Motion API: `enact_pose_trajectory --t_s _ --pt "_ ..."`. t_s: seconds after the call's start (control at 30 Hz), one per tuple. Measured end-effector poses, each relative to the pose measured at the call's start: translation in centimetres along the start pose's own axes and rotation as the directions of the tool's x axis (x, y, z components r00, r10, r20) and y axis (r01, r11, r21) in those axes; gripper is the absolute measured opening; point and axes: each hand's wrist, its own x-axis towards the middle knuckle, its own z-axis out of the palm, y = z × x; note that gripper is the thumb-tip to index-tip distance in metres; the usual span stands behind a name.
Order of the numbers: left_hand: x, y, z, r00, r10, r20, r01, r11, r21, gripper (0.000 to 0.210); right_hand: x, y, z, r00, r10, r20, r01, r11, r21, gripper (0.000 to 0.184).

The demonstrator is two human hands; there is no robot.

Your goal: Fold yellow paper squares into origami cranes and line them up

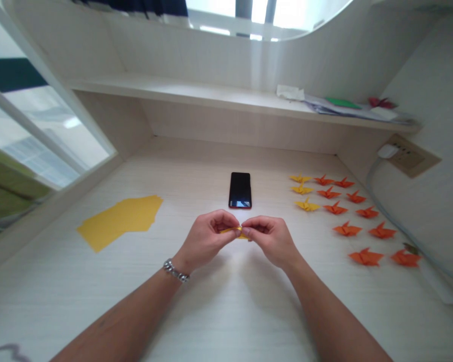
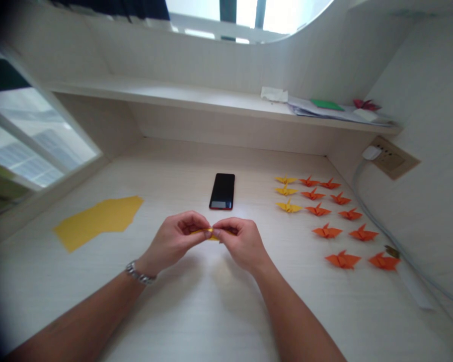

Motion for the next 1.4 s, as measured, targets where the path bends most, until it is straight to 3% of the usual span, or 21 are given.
enact_pose_trajectory --t_s 0.23,0.47,0.77,0.97,1.07,1.4 --pt "0.2 0.6 -0.3 0.998 -0.06 -0.005 0.06 0.997 -0.044 0.009 0.0 0.2 -0.3 0.998 -0.062 -0.013 0.06 0.99 -0.128 0.011" --pt "0.2 0.3 0.0 0.998 -0.069 0.009 0.069 0.997 -0.042 0.019 -0.3 0.0 0.0 0.995 -0.103 0.01 0.103 0.971 -0.214 0.011" --pt "0.1 0.2 0.3 0.995 -0.064 -0.08 0.063 0.998 -0.025 0.015 0.1 0.2 -0.1 0.999 0.016 0.038 -0.019 0.997 0.074 0.012" --pt "0.1 0.0 0.3 0.993 -0.059 -0.102 0.058 0.998 -0.008 0.013 0.0 0.2 0.1 0.999 0.007 0.053 -0.009 1.0 0.026 0.021" --pt "0.1 -0.5 0.4 0.995 -0.055 -0.082 0.055 0.998 -0.003 0.013 -0.1 0.3 0.3 0.999 -0.042 0.028 0.044 0.996 -0.075 0.018" --pt "0.3 0.4 -0.4 0.993 -0.098 0.07 0.102 0.993 -0.056 0.022 0.1 0.2 -0.3 0.996 -0.088 0.005 0.088 0.986 -0.144 0.008"
